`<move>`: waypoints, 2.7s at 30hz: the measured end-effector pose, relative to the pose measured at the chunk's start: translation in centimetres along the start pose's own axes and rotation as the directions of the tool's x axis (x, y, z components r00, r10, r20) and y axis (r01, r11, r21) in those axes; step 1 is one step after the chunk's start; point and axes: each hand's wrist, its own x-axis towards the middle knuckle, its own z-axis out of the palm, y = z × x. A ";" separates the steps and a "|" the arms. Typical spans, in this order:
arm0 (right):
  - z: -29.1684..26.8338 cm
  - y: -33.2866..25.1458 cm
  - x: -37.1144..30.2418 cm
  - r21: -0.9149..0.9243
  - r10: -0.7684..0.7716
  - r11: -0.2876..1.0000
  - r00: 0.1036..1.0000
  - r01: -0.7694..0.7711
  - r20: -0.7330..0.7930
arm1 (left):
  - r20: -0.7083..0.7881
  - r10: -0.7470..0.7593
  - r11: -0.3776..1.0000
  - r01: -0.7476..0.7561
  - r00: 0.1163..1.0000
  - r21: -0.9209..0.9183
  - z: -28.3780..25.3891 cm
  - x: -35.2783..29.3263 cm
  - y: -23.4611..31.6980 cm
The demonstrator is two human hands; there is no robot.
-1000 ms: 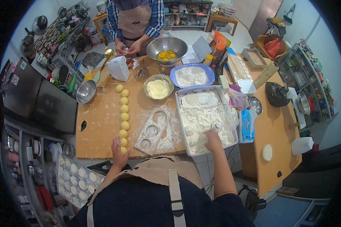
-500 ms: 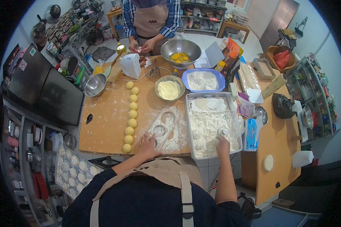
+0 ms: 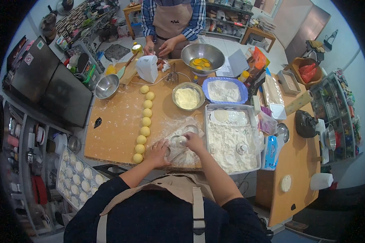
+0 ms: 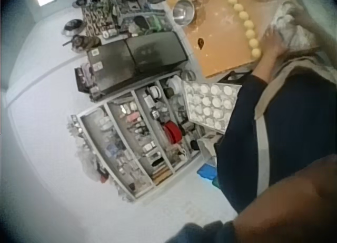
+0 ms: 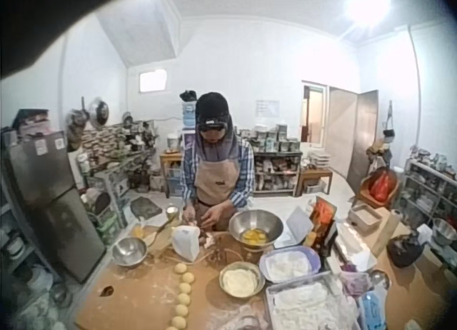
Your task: The person prepares dough for doughnuts by shaping portions of dough into rounds, dipping them in flour, and placing them onto a large baking sheet. The person also handles eggs and a circular cutter while working at a table with other people.
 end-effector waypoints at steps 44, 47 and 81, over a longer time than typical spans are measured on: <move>3.4 -8.0 0.1 -0.712 -0.241 0.615 0.941 0.339 0.239 | -0.091 -0.016 0.998 0.022 0.996 0.064 0.6 -0.4 -1.6; 3.8 -7.7 0.3 -0.735 -0.182 0.593 0.943 0.331 0.278 | -0.104 -0.021 0.997 0.028 0.994 0.065 0.1 -0.8 -1.4; 0.8 -8.2 1.6 -0.754 -0.199 0.586 0.954 0.298 0.222 | -0.113 -0.041 0.999 0.037 0.993 -0.031 -0.3 -1.3 -1.4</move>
